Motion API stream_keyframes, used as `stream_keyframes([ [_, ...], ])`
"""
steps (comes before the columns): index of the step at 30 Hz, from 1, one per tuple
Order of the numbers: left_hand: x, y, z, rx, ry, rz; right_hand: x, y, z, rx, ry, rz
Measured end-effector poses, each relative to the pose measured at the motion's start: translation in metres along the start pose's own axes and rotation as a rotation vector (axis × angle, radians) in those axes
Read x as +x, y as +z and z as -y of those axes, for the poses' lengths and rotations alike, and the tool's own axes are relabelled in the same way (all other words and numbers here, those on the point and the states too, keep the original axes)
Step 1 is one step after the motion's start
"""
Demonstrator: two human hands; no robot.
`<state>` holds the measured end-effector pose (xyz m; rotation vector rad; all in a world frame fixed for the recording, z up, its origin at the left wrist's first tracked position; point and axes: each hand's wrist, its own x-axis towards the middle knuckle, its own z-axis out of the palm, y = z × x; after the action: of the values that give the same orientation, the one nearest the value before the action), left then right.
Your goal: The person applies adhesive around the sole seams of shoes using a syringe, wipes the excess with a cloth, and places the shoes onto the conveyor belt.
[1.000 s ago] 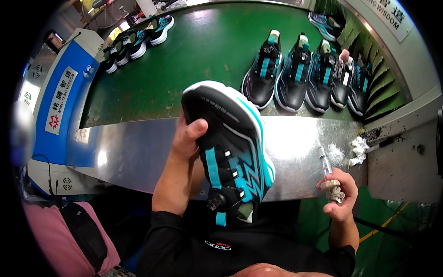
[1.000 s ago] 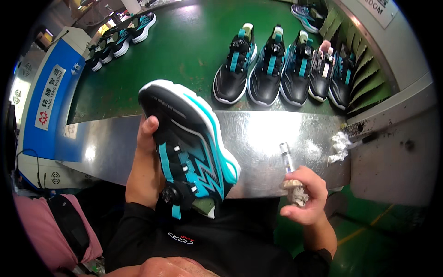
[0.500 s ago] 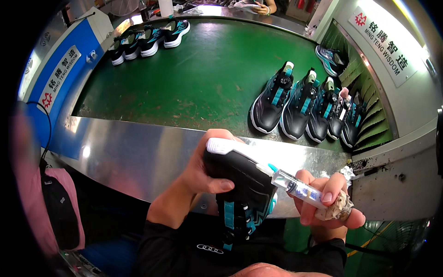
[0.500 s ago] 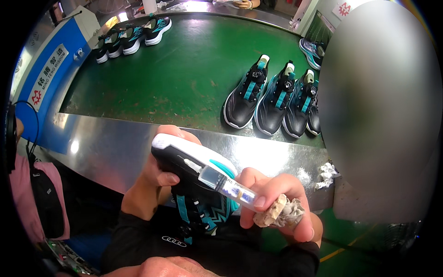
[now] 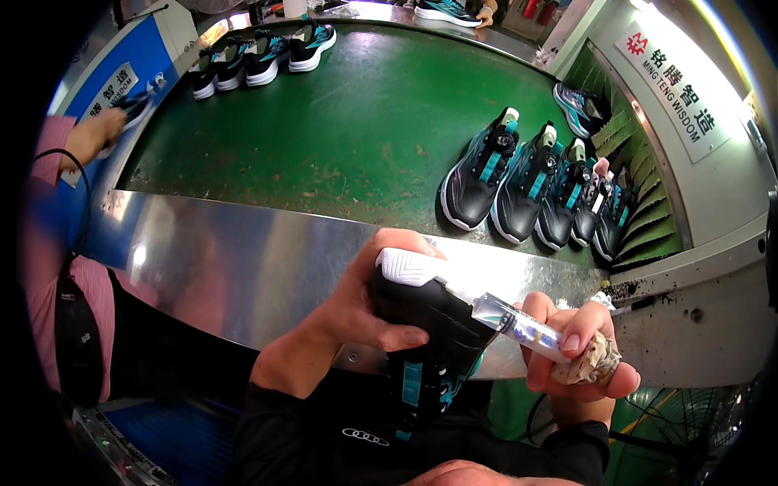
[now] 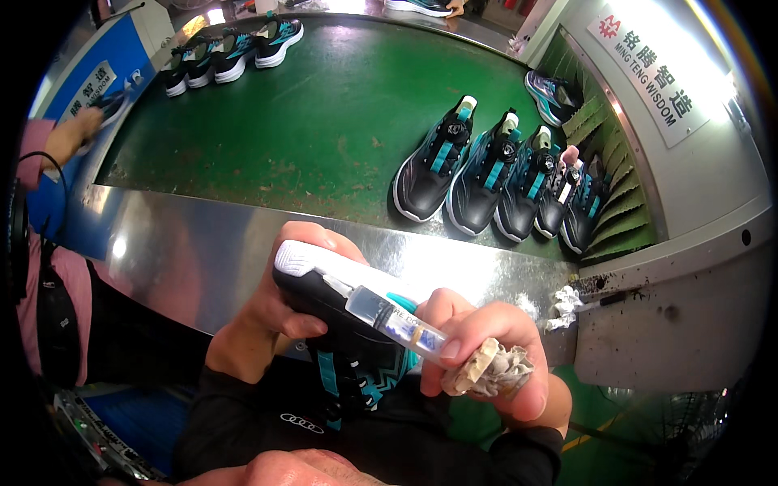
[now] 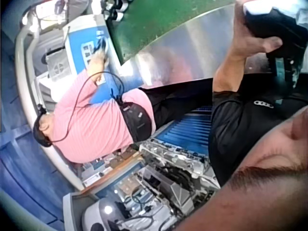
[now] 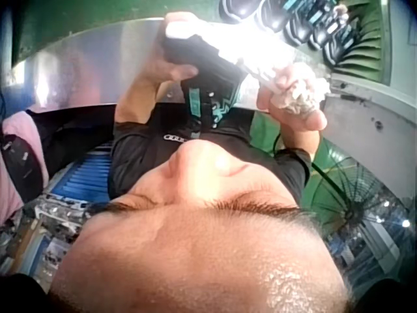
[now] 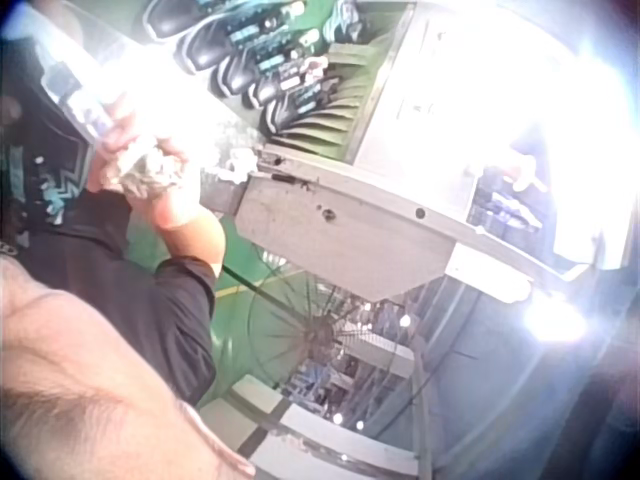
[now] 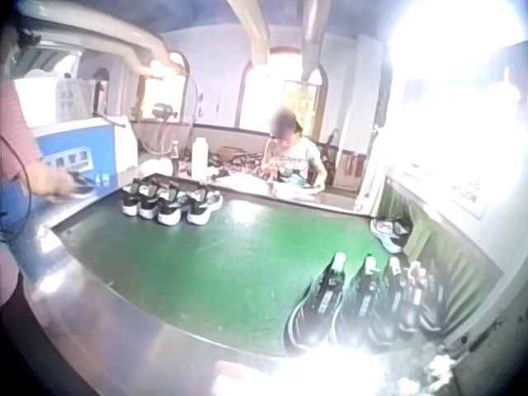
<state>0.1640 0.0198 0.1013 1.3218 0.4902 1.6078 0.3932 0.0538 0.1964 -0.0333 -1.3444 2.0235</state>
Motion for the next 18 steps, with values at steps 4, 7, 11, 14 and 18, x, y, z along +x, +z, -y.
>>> stream_keyframes([
  [4, 0.000, 0.001, -0.002, -0.009, -0.017, -0.021, 0.002, 0.002, 0.001, 0.012, 0.012, 0.017],
  [7, 0.000, 0.002, -0.001, -0.051, -0.017, -0.054, 0.002, 0.002, 0.001, 0.003, -0.003, 0.018],
  [11, 0.001, -0.001, 0.002, -0.032, 0.004, -0.062, -0.002, -0.006, -0.001, -0.037, -0.038, 0.033],
  [14, 0.003, -0.005, 0.000, -0.070, -0.033, -0.087, -0.006, -0.010, -0.003, -0.035, -0.055, 0.015],
  [18, 0.002, -0.012, 0.003, -0.075, -0.040, -0.115, -0.015, -0.019, -0.005, -0.035, -0.056, 0.018],
])
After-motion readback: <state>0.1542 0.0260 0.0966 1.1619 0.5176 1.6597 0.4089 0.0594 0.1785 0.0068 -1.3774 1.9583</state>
